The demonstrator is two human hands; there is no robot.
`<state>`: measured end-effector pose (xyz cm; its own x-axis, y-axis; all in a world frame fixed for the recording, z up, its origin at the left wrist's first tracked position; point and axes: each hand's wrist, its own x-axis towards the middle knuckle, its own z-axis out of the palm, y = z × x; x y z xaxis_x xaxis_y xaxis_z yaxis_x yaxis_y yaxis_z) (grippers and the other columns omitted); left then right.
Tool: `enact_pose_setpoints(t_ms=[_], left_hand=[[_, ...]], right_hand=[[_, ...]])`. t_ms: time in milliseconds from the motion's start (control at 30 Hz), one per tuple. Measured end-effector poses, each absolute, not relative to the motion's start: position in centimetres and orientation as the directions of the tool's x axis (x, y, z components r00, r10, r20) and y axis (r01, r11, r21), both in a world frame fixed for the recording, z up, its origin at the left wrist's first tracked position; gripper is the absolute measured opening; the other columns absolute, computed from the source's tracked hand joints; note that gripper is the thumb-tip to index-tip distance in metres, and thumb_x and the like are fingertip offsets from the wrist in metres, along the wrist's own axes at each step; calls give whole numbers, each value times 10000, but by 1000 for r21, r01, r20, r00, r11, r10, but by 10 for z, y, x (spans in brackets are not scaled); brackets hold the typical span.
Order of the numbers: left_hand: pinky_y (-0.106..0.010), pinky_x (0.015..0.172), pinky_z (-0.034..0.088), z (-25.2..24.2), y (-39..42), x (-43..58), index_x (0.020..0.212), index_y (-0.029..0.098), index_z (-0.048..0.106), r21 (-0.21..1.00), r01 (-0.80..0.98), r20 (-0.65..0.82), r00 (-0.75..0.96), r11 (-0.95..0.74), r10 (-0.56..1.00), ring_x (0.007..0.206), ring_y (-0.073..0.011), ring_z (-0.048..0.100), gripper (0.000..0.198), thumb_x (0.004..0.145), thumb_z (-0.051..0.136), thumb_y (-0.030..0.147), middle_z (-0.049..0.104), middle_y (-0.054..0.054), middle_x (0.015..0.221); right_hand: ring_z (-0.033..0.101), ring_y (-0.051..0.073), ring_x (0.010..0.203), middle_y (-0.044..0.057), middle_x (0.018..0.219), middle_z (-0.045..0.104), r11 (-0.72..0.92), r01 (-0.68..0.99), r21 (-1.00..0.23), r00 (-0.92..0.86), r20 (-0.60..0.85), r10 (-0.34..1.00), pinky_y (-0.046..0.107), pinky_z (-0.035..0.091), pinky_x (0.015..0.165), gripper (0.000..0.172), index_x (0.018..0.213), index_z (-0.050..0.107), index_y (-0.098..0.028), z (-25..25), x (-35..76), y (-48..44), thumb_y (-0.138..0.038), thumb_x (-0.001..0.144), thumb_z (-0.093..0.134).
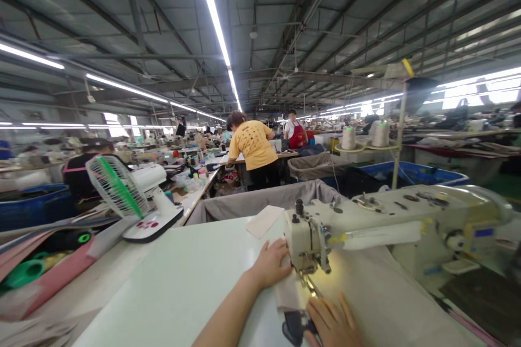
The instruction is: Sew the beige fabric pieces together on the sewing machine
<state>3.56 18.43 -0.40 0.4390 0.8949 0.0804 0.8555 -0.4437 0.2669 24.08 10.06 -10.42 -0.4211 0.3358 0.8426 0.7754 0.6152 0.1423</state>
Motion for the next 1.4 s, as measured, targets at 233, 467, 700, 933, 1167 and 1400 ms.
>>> enact_pose_setpoints(t_ms=[233,467,700,933,1167,1400], left_hand=[[-598,1136,315,7,146,56,1164,156,627,256,873,152,389,-416,909,1279,-303,493,285,955,435,181,571,-161,1321],[-346,904,530,-5,70,70,993,162,633,289,709,222,604,-643,765,978,-210,601,197,1000,438,190,635,-77,1010],[-376,920,540,-1,77,62,1044,159,595,240,683,187,665,-690,723,1008,-228,596,155,974,458,181,624,-88,1051],[-380,968,527,1,101,57,1080,166,586,245,687,191,658,-684,729,1071,-230,597,186,946,459,142,629,-94,1107],[-381,989,520,1,106,55,1164,160,573,243,686,232,645,-686,728,1100,-230,583,248,945,458,147,628,-98,1168],[-406,1029,507,-4,104,54,1252,156,566,242,693,282,619,-679,733,1150,-237,572,311,955,476,179,617,-103,1250]], right_hand=[[595,244,1108,47,1157,687,549,807,-215,-357,563,745,574,264,1142,206,1148,606,-228,-56,241,57,-257,985,483],[548,259,1189,84,1203,659,531,814,-235,-408,421,810,592,244,1163,255,1227,596,-189,-33,250,49,-255,997,510],[547,260,1200,88,1202,662,532,813,-237,-414,407,814,627,224,1165,251,1227,599,-192,-30,247,51,-244,999,508],[554,274,1181,84,1171,677,520,812,-267,-407,379,831,648,226,1155,228,1184,630,-186,-22,243,69,-213,974,547],[546,265,1195,78,1224,666,515,810,-279,-382,413,826,627,213,1176,259,1220,627,-192,-28,245,63,-244,979,548],[547,258,1193,77,1228,664,509,817,-272,-362,445,819,618,203,1180,260,1221,623,-179,-33,243,59,-233,983,534]])
